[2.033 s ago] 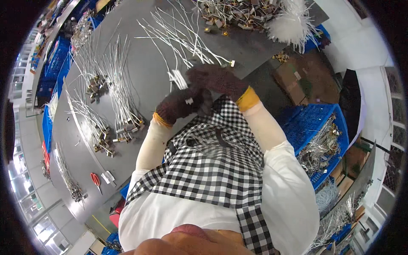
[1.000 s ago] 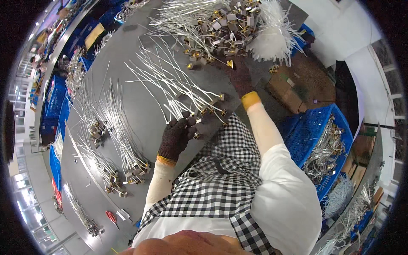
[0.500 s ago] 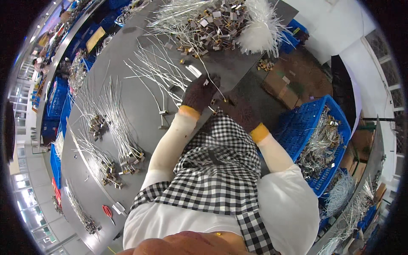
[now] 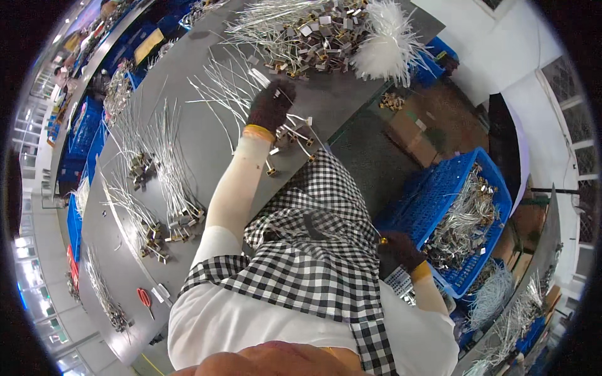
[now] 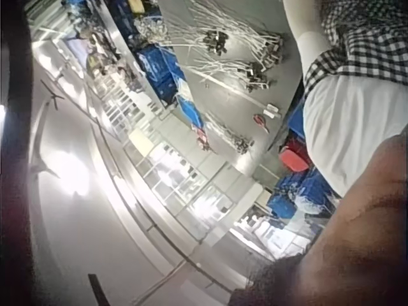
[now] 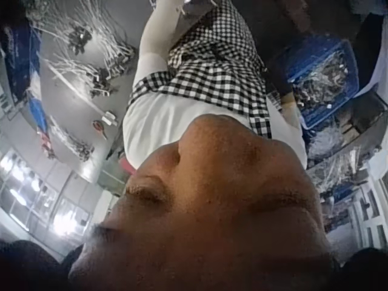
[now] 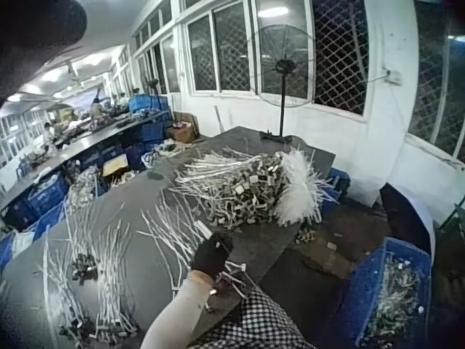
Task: The person is sorting and bundling thin white wires at a manual assembly station.
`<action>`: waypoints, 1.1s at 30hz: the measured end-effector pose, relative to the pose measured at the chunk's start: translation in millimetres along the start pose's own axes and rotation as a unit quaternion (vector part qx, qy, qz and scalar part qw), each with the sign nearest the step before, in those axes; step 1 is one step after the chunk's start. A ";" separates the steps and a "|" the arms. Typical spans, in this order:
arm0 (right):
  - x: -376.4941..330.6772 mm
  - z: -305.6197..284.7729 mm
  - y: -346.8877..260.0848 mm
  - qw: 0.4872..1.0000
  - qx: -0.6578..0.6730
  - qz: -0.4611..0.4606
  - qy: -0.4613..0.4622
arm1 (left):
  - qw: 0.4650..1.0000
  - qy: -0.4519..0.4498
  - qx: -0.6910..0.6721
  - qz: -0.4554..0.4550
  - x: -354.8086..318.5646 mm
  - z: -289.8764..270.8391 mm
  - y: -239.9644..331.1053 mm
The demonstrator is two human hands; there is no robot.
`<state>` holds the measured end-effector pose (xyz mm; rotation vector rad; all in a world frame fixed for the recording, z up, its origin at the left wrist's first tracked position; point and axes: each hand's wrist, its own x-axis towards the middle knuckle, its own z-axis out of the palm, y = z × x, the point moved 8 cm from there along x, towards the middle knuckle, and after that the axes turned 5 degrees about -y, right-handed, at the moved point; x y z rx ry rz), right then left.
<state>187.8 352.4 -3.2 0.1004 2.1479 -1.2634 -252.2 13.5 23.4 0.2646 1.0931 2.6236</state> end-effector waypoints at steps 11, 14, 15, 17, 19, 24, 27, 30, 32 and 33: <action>-6.3 -2.6 -28.6 0.988 0.142 0.059 -0.024 | 0.990 0.074 0.092 0.080 -24.2 11.2 65.6; -8.2 -3.0 -33.7 0.992 0.108 0.056 -0.037 | 0.987 0.105 0.094 0.071 -27.1 20.4 70.2; -6.7 -3.6 -29.5 0.996 0.085 0.036 -0.014 | 0.969 0.151 -0.194 0.006 -28.6 19.3 52.8; -8.8 -8.2 -20.8 0.998 0.062 0.017 0.011 | 0.979 0.109 -0.169 0.012 -27.0 21.5 53.3; -7.2 -5.8 -55.5 0.999 0.035 0.024 -0.027 | 0.987 0.075 -0.141 0.028 -28.9 7.0 48.1; 25.0 3.6 -88.5 0.999 0.027 -0.010 0.014 | 0.985 0.048 -0.154 -0.063 -61.2 61.4 29.6; 78.0 9.2 -130.0 0.998 0.011 -0.053 -0.010 | 0.967 -0.036 0.249 -0.027 -103.0 105.7 40.8; 129.9 13.8 -177.8 0.985 0.017 -0.163 0.048 | 0.688 -0.165 0.694 0.136 -139.0 156.0 47.5; 145.3 13.2 -235.9 0.965 0.005 -0.249 0.085 | 0.703 -0.115 0.699 0.063 -156.8 169.0 56.2; 139.8 12.2 -272.6 0.943 0.024 -0.317 0.099 | 0.727 -0.125 0.653 0.174 -172.4 169.8 63.0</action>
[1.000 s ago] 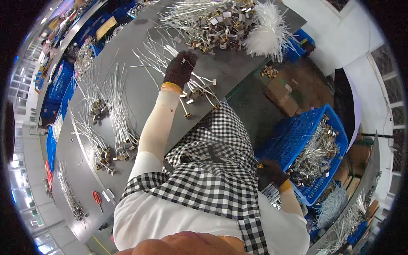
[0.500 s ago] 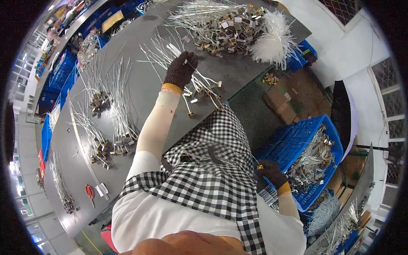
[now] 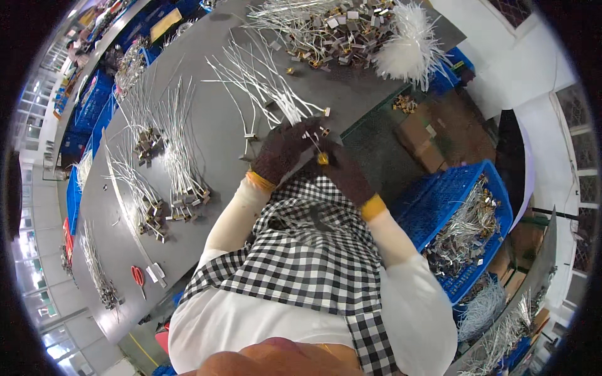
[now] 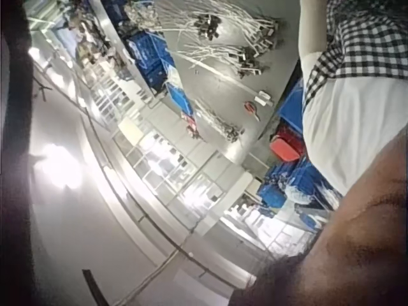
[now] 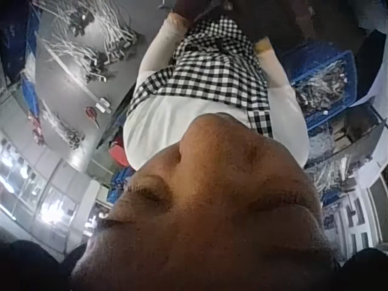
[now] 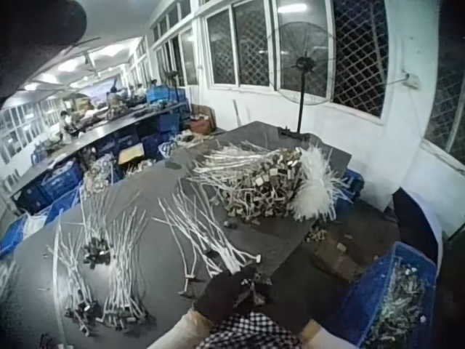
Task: The person is sorting and bundling thin white wires at a manual assembly station.
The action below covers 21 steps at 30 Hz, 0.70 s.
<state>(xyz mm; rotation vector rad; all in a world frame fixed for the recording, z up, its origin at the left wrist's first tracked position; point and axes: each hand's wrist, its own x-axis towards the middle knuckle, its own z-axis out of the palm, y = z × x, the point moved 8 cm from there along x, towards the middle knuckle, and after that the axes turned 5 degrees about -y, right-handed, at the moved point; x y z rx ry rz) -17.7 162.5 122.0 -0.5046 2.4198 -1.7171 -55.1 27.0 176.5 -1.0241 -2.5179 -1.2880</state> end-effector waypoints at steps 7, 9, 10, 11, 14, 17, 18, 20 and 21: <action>45.2 23.5 -18.5 0.974 0.223 -0.009 -0.038 | 0.980 -0.060 -0.025 -0.187 -13.1 -20.0 -19.4; 49.6 27.4 -14.5 0.975 0.219 -0.017 -0.012 | 0.997 0.006 0.010 -0.071 -23.1 -14.7 -50.2; 49.7 25.7 -13.6 0.976 0.219 -0.012 -0.007 | 0.978 0.030 -0.152 -0.142 -8.9 -29.4 -37.1; 51.5 24.6 -16.9 0.972 0.235 -0.012 -0.007 | 0.927 0.056 -0.307 -0.208 -4.0 -34.0 -36.0; 66.2 30.0 -6.2 0.972 0.235 0.006 -0.026 | 0.948 0.001 -0.218 -0.233 -14.9 -20.5 -72.0; 76.5 33.4 3.1 0.985 0.166 0.039 -0.010 | 0.854 0.126 -0.414 -0.288 -25.6 -16.2 -96.2; 80.0 26.5 5.5 0.992 0.114 0.048 0.026 | 0.703 0.230 -0.581 -0.339 -34.0 -7.1 -109.7; 87.1 14.7 29.4 0.997 -0.033 0.013 0.067 | 0.938 0.152 -0.162 -0.265 -46.5 -39.6 -124.2; 94.2 5.0 37.1 0.979 -0.176 -0.022 0.104 | 0.962 0.099 0.087 -0.240 -48.5 -48.1 -115.3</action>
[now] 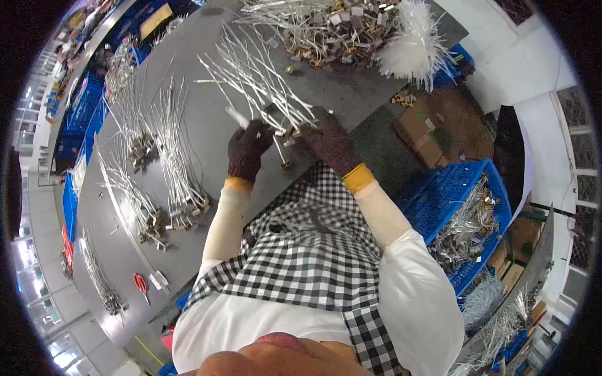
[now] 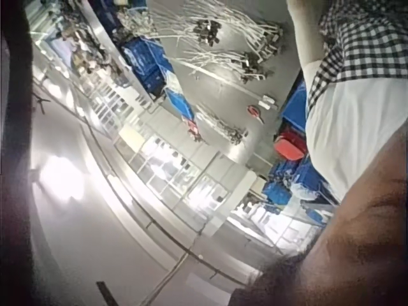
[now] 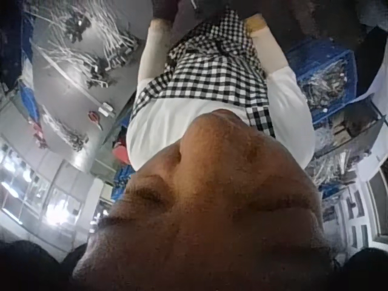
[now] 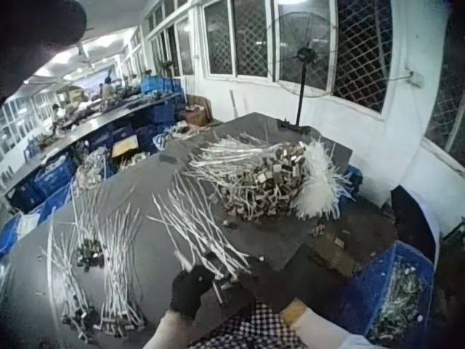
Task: The person is sorting and bundling thin white wires at a manual assembly station.
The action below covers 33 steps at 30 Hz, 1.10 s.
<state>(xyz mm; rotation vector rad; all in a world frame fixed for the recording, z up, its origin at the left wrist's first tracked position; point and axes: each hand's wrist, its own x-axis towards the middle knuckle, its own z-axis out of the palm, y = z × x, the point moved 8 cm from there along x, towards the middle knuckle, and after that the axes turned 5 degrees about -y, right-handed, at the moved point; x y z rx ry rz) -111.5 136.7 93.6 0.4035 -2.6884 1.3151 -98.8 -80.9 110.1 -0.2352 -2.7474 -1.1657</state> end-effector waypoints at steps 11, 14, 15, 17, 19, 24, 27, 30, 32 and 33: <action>135.5 28.7 141.0 0.706 0.697 0.120 -0.025 | 0.741 -0.039 -0.602 -0.296 -14.2 47.7 -23.1; 130.5 27.2 129.7 0.689 0.700 0.184 0.039 | 0.855 -0.061 -0.462 -0.227 -8.8 32.6 -1.6; 133.1 27.9 111.4 0.651 0.734 0.187 0.053 | 0.927 -0.024 -0.351 -0.129 -15.8 43.0 -42.4; 128.3 23.9 130.3 0.610 0.764 0.190 0.092 | 0.933 -0.047 -0.343 -0.097 -7.1 39.4 -17.4; 136.7 -9.2 110.2 0.972 0.202 -0.078 0.093 | 0.939 -0.069 -0.331 -0.060 -0.6 35.4 4.8; 128.5 -17.1 180.8 0.896 0.395 0.051 0.199 | 0.952 -0.111 -0.284 -0.026 5.5 33.2 43.6; 114.2 -27.6 131.2 0.922 0.337 0.095 0.166 | 0.980 -0.111 -0.165 -0.003 -0.1 25.6 38.8; 90.4 -67.5 91.9 0.955 0.228 0.118 0.145 | 0.989 -0.117 -0.083 0.029 10.8 18.9 72.9; 76.8 -86.5 68.8 0.982 0.095 0.057 0.152 | 0.991 -0.110 -0.029 0.064 27.7 25.4 87.1; 67.6 -87.8 51.0 0.985 0.080 0.029 0.149 | 0.991 -0.096 0.014 0.092 39.7 29.6 91.8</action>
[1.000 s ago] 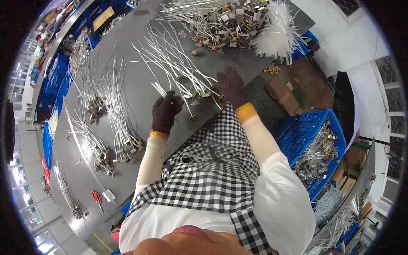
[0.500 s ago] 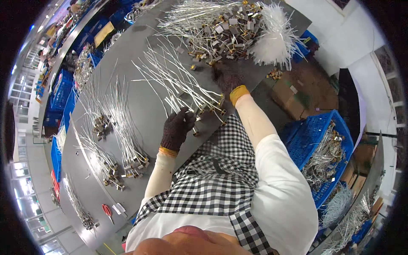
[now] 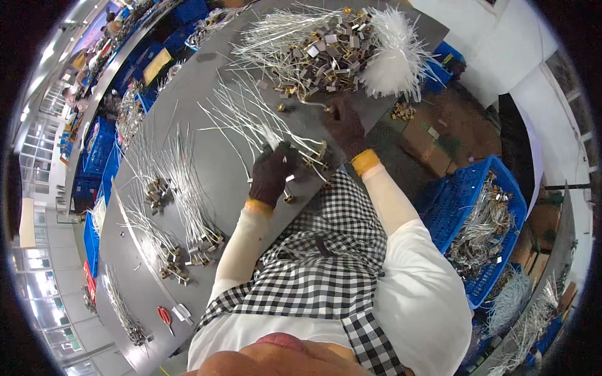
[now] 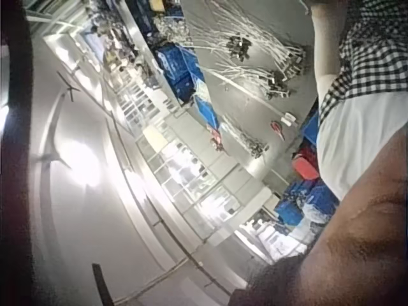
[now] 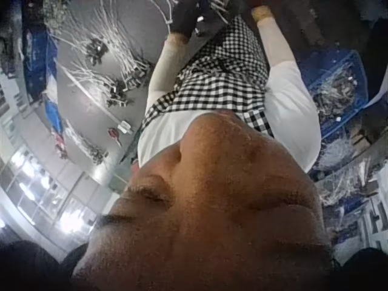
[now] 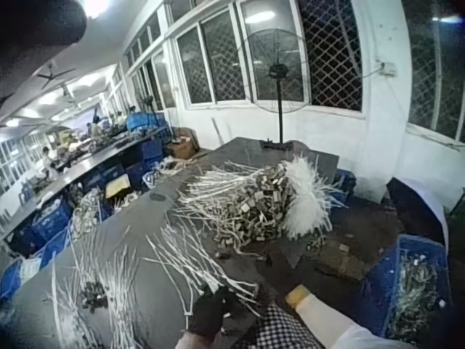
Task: The person is sorting and bundling thin white wires at a manual assembly station.
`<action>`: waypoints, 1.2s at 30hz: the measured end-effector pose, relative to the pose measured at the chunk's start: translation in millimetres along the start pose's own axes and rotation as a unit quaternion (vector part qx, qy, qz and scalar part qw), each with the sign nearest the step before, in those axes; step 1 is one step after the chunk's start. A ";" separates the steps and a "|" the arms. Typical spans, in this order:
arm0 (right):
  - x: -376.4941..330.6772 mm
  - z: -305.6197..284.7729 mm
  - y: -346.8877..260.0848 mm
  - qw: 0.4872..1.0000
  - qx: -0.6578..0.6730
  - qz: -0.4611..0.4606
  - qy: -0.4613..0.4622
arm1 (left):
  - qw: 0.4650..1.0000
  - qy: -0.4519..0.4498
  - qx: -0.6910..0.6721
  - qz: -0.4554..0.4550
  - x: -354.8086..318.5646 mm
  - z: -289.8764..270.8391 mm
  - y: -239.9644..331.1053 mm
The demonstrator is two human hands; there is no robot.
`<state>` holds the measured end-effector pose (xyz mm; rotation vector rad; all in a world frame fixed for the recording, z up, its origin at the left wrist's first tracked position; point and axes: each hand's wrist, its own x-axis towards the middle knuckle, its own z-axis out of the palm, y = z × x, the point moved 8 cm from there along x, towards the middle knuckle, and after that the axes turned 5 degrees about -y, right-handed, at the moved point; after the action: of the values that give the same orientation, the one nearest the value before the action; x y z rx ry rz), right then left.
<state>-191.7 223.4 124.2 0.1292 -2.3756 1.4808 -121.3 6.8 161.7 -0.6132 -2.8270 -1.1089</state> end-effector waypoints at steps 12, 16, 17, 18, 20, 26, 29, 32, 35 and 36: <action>-97.2 16.0 -28.8 0.993 -0.079 -0.030 -0.081 | 0.797 -0.035 -0.551 -0.246 30.5 92.7 -5.7; -139.4 5.0 -32.7 0.971 -0.174 -0.106 -0.127 | 0.768 -0.060 -0.589 -0.244 35.0 124.1 -15.5; -150.1 -7.8 -36.9 0.971 -0.176 -0.105 -0.125 | 0.940 -0.054 -0.323 -0.091 48.6 106.2 -6.7; -159.2 -22.1 -32.8 0.975 -0.021 0.118 -0.186 | 0.997 -0.038 -0.020 0.069 51.7 102.9 8.7; -213.4 -34.2 -8.3 0.906 0.174 0.326 -0.208 | 0.955 -0.048 -0.291 -0.001 66.0 126.7 -27.2; -337.8 -123.7 57.1 0.938 0.011 0.156 -0.309 | 0.984 -0.029 -0.170 0.053 99.0 125.1 -28.6; -407.0 -142.9 98.6 0.923 -0.069 0.169 -0.339 | 0.991 -0.030 -0.126 0.041 102.4 91.4 -5.8; -401.2 -142.4 59.5 0.870 -0.320 0.008 -0.375 | 0.956 0.107 -0.273 0.025 104.1 64.6 -93.7; -404.0 -146.3 63.5 0.914 -0.227 0.053 -0.332 | 0.969 0.117 -0.217 -0.007 106.7 50.8 -82.6; -411.4 -141.0 79.2 0.877 -0.267 0.113 -0.383 | 0.957 0.137 -0.256 0.021 96.9 40.8 -47.7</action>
<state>207.7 343.1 -22.6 0.3664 -3.4584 0.8643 -224.4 35.5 118.2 -0.4864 -2.2843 -1.7790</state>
